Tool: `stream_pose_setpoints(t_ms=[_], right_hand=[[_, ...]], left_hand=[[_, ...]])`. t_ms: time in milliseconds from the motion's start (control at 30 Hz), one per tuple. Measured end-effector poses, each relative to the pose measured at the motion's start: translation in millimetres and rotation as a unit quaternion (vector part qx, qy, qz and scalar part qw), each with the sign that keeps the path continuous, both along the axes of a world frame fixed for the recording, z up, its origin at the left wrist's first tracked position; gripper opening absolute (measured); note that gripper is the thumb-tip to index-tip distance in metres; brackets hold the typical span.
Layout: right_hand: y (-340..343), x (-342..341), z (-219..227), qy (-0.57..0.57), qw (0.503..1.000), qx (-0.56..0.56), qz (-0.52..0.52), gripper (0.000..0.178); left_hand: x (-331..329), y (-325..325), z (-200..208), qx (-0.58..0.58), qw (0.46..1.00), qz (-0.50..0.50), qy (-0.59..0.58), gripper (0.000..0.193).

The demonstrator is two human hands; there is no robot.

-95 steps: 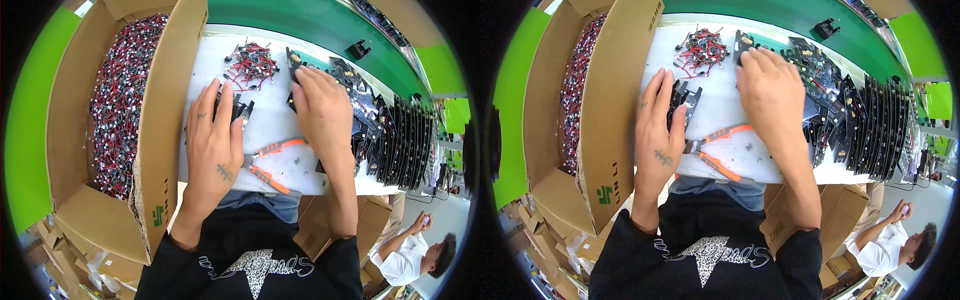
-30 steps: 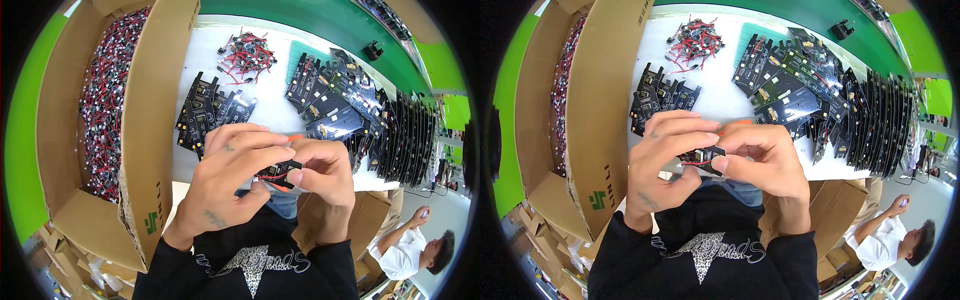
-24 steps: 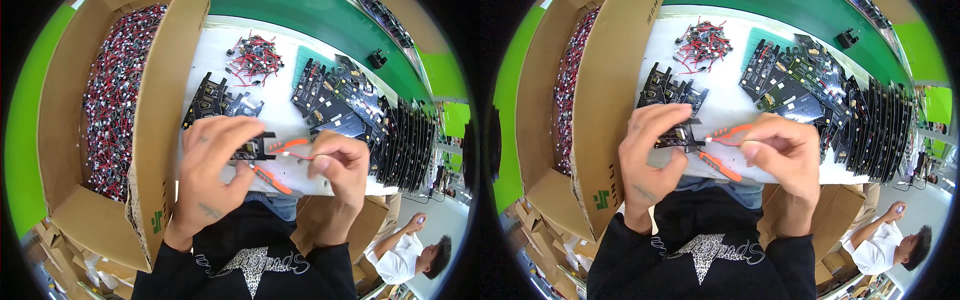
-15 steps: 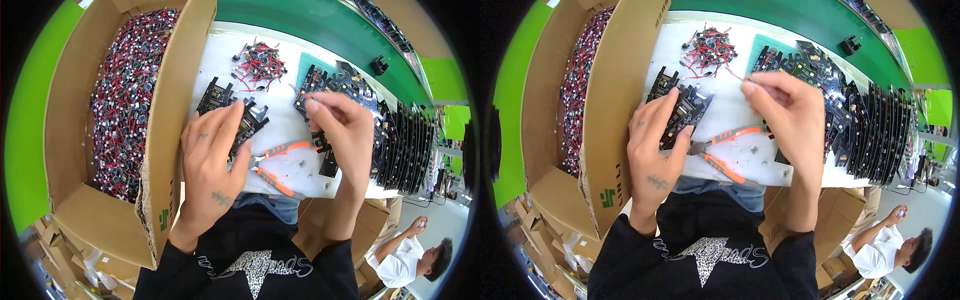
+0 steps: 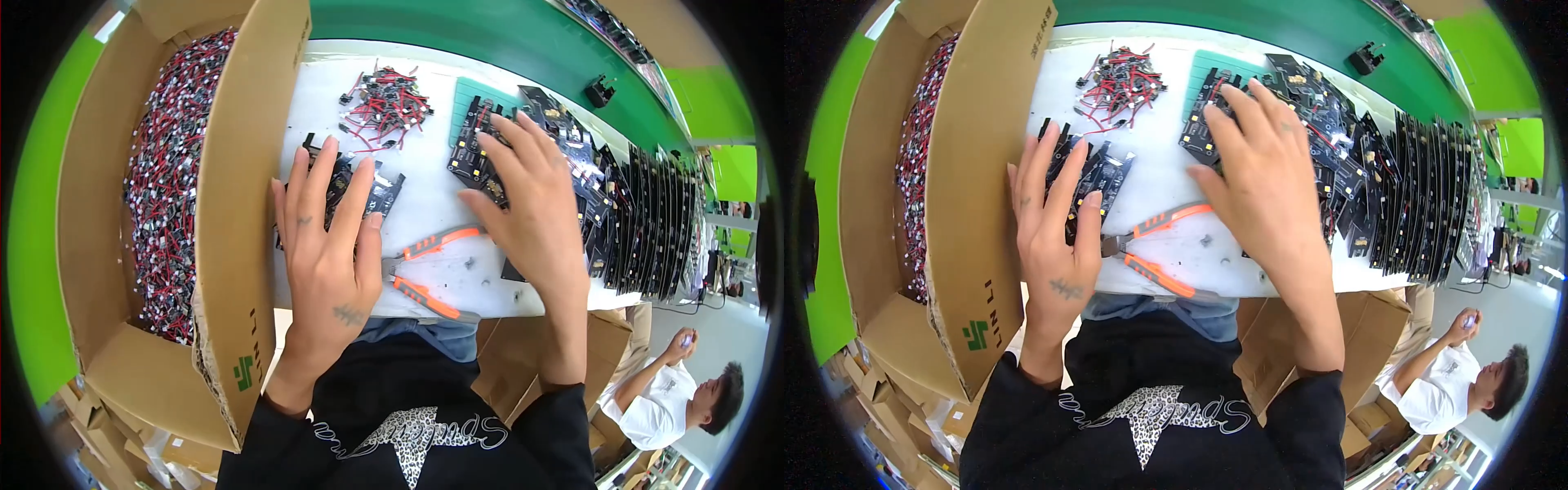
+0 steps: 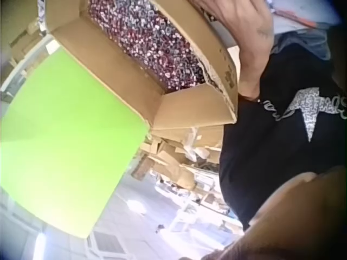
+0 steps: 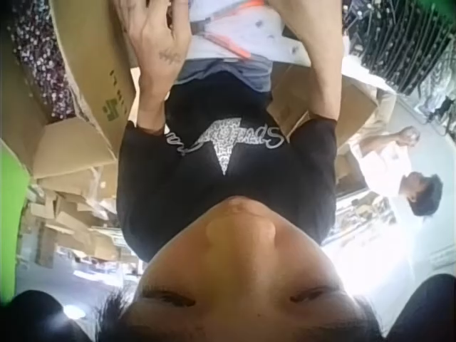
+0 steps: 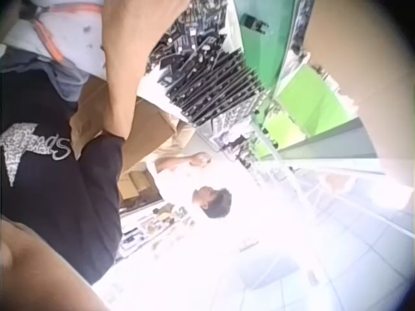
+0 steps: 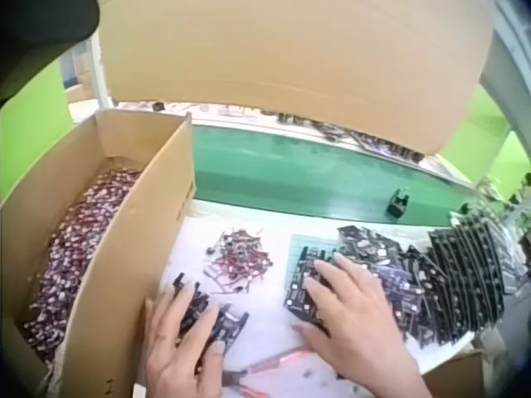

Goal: The person assembles small electronic components onto a PCB, using pliers and wire cutters to manipulate the wires and components.

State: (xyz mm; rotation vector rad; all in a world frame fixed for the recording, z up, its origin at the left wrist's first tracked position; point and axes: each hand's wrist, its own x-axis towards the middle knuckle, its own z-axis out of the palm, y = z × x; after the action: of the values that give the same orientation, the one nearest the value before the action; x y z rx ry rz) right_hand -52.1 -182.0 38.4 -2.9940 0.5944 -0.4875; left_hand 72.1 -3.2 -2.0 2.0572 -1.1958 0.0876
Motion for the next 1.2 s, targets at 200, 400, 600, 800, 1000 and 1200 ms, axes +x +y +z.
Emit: stream_pose_setpoints(t_ms=[200,400,600,800,1000,1200], right_hand=[[1,8,-13,0.040,0.997,-0.048,-0.034,0.045],[6,8,-24,-0.029,0.997,-0.070,-0.029,0.031],[11,-9,-16,-0.219,0.975,-0.022,0.015,0.023],[29,-40,-12,-0.220,0.969,-0.042,0.106,0.026],[44,-60,-7,-0.126,0.978,0.001,0.164,0.025],[23,-66,18,-0.234,0.933,0.273,0.028,0.029]], left_hand=[[-16,-3,2,-0.078,0.994,-0.069,0.025,0.035],[-30,-14,6,-0.121,0.980,-0.137,0.071,0.039],[-35,-38,19,-0.189,0.799,-0.154,0.550,0.059],[-34,-35,16,-0.218,0.555,-0.258,0.760,0.060],[-31,-26,9,-0.177,0.650,-0.245,0.697,0.044],[-23,-4,23,-0.008,0.798,-0.264,0.543,0.036]])
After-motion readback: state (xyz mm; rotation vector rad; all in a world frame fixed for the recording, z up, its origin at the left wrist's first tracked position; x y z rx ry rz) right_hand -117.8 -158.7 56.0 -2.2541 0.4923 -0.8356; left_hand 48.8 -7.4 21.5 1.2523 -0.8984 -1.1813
